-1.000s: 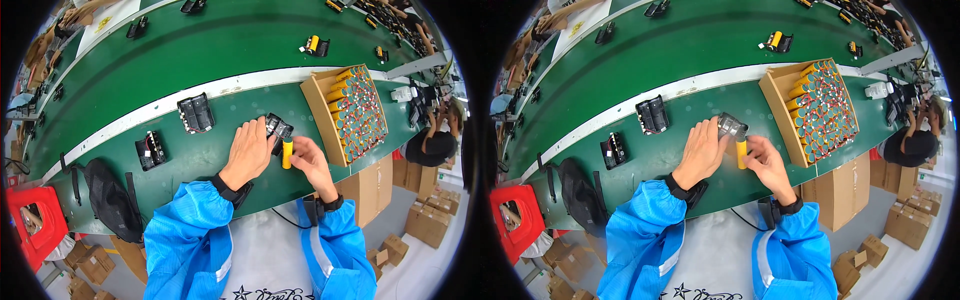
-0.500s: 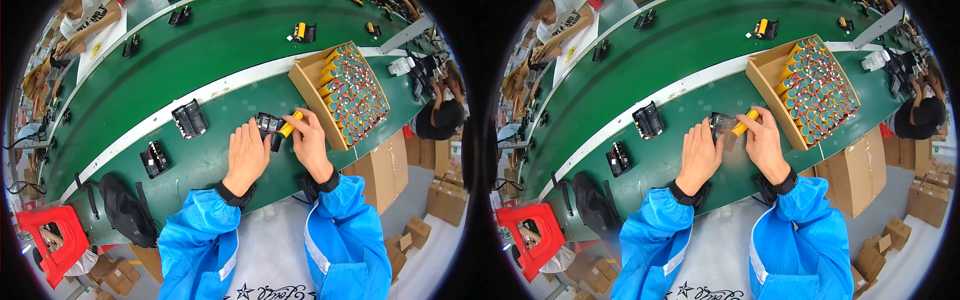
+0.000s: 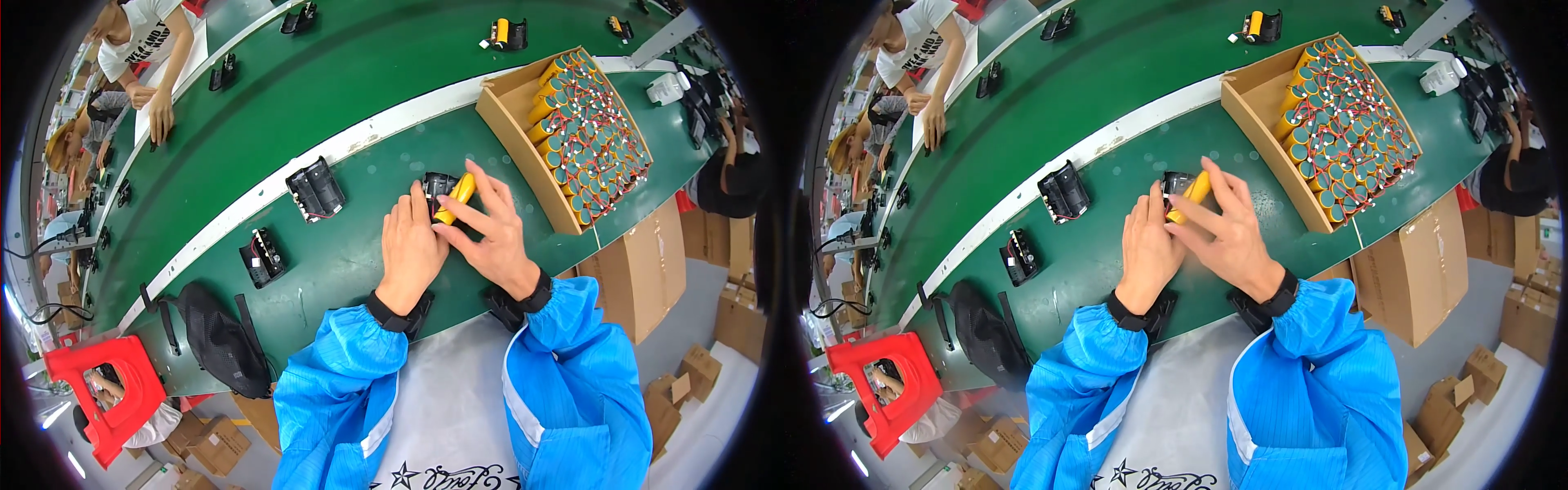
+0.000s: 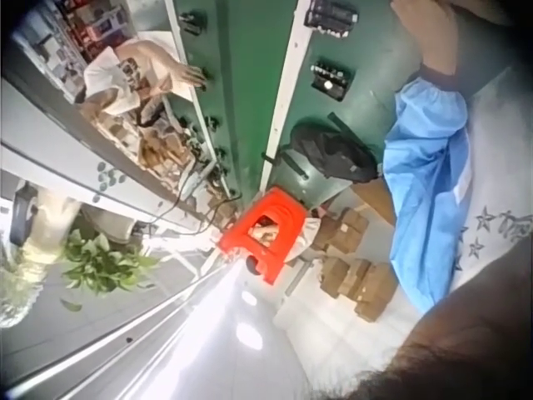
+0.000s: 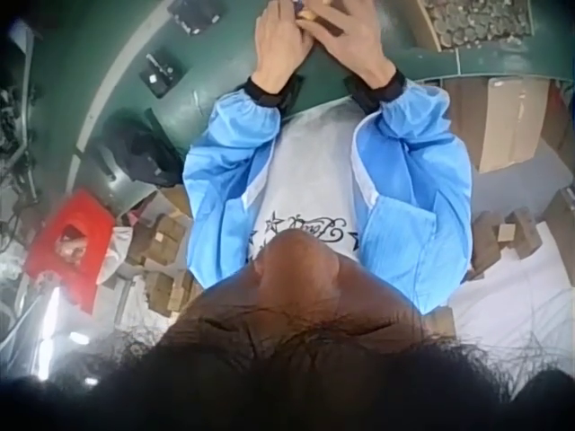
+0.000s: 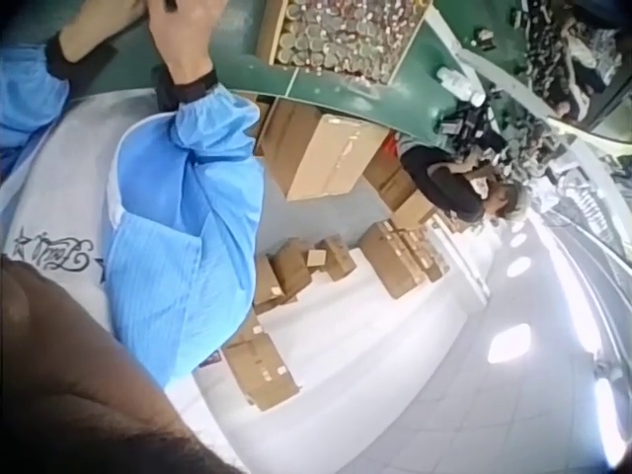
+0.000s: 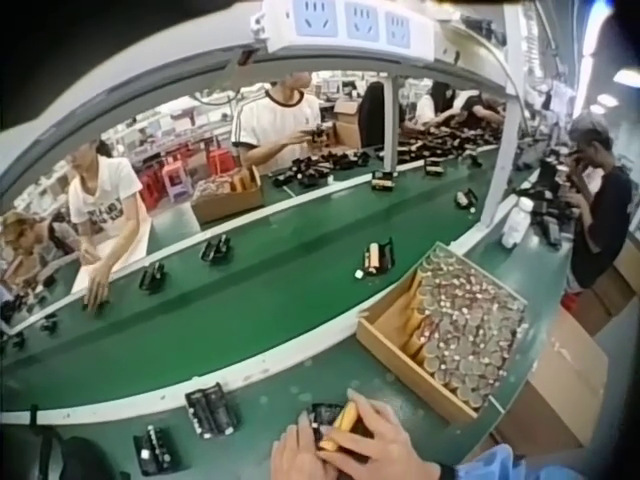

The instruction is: The person assembles battery packs by picking up a battery from a box, inserting it into a plastic housing, and pressing them together. The person then tucks a small wire into the housing before placing the completed assembly back onto the conveyor belt.

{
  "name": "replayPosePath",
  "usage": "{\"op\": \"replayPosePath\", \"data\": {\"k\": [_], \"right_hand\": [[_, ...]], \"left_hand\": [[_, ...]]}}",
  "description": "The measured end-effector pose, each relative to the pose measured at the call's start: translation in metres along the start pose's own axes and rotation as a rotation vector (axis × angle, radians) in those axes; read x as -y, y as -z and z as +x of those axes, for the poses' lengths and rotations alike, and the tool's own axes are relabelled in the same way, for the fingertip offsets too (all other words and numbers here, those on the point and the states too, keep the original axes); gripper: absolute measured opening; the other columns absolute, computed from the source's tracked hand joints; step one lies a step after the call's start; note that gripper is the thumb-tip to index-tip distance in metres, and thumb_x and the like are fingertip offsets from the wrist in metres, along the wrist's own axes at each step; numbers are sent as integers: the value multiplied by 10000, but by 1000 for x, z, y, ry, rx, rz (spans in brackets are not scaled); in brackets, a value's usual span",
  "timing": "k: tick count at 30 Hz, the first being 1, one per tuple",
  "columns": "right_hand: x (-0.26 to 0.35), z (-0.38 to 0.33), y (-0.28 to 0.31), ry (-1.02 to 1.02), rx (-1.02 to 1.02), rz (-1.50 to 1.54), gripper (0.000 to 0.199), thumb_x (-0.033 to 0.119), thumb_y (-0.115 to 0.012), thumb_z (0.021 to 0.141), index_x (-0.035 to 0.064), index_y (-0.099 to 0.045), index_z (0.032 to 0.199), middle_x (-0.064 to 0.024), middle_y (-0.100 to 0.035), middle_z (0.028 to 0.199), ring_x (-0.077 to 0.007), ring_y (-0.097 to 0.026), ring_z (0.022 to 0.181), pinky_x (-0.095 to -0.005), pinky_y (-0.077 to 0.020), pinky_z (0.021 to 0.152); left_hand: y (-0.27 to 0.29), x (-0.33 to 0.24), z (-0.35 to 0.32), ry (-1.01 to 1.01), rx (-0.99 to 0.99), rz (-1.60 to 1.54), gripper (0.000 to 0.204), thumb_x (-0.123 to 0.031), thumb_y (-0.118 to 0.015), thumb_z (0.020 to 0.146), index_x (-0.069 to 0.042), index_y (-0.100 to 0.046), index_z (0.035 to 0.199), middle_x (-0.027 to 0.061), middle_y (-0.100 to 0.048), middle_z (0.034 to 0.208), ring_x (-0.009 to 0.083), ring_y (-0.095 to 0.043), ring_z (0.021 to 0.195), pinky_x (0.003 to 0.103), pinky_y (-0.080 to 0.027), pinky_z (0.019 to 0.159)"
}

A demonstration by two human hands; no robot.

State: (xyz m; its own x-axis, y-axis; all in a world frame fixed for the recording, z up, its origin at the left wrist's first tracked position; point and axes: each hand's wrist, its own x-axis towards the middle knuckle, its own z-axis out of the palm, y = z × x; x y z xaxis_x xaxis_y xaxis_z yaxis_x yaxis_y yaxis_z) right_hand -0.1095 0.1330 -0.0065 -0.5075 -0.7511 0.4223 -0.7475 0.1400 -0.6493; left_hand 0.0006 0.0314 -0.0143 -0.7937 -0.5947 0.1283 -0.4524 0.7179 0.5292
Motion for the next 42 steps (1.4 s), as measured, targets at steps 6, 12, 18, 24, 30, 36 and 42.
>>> {"op": "replayPosePath", "data": {"k": [6, 12, 18, 24, 30, 36, 42], "right_hand": [[8, 1, -8, 30, 80, -23, 337, 103, -816, 722, 130, -761, 1053, -241, -423, 1490, -418, -485, 1231, -450, -459, 1000], [17, 7, -7, -31, 146, -56, 292, 45, -784, 708, 112, -758, 991, -238, -474, 1402, -427, -471, 1215, -480, -445, 1001], [16, 10, -4, 5, 161, -96, 335, 19, -790, 682, 97, -737, 1004, -219, -487, 1374, -417, -488, 1203, -472, -447, 996], [21, 9, -11, -46, 31, 81, 437, 38, -815, 667, 72, -698, 1086, -204, -467, 1423, -398, -508, 1213, -459, -439, 1006], [8, 6, -17, 90, 60, 61, 460, 85, -835, 667, 64, -694, 1104, -228, -439, 1455, -403, -476, 1261, -487, -421, 1021], [15, 5, -4, 95, 163, -130, 476, 114, -830, 678, 86, -695, 1133, -244, -435, 1452, -432, -418, 1308, -474, -364, 1035], [20, 8, 2, -25, 155, -214, 524, 112, -814, 682, 102, -671, 1186, -230, -442, 1446, -422, -420, 1315, -445, -325, 1037]], "left_hand": [[13, 13, -5, 45, 24, -248, 582, -39, -718, 814, 64, -505, 1346, 177, -575, 1076, 316, -617, 894, 392, -523, 769], [36, 15, -8, 104, 86, -364, 509, -7, -765, 791, 0, -609, 1275, 129, -609, 1086, 224, -641, 727, 315, -542, 639], [32, 19, -18, 39, 0, -315, 362, -52, -711, 849, -60, -652, 1206, 143, -641, 1113, 355, -682, 749, 418, -568, 659], [30, 21, -19, -102, -55, -189, 328, -72, -697, 863, -73, -666, 1190, 135, -647, 1111, 357, -684, 753, 428, -574, 654], [35, 22, -18, -81, 8, -168, 330, -65, -681, 866, -79, -666, 1195, 139, -618, 1107, 356, -681, 761, 441, -569, 645], [39, 18, -19, -83, 83, -79, 325, -56, -698, 858, -100, -676, 1179, 121, -584, 1136, 339, -658, 768, 431, -546, 645], [40, 16, -19, -135, 77, -31, 378, -19, -648, 837, -74, -647, 1211, 138, -552, 1117, 324, -649, 843, 433, -552, 693]]}}
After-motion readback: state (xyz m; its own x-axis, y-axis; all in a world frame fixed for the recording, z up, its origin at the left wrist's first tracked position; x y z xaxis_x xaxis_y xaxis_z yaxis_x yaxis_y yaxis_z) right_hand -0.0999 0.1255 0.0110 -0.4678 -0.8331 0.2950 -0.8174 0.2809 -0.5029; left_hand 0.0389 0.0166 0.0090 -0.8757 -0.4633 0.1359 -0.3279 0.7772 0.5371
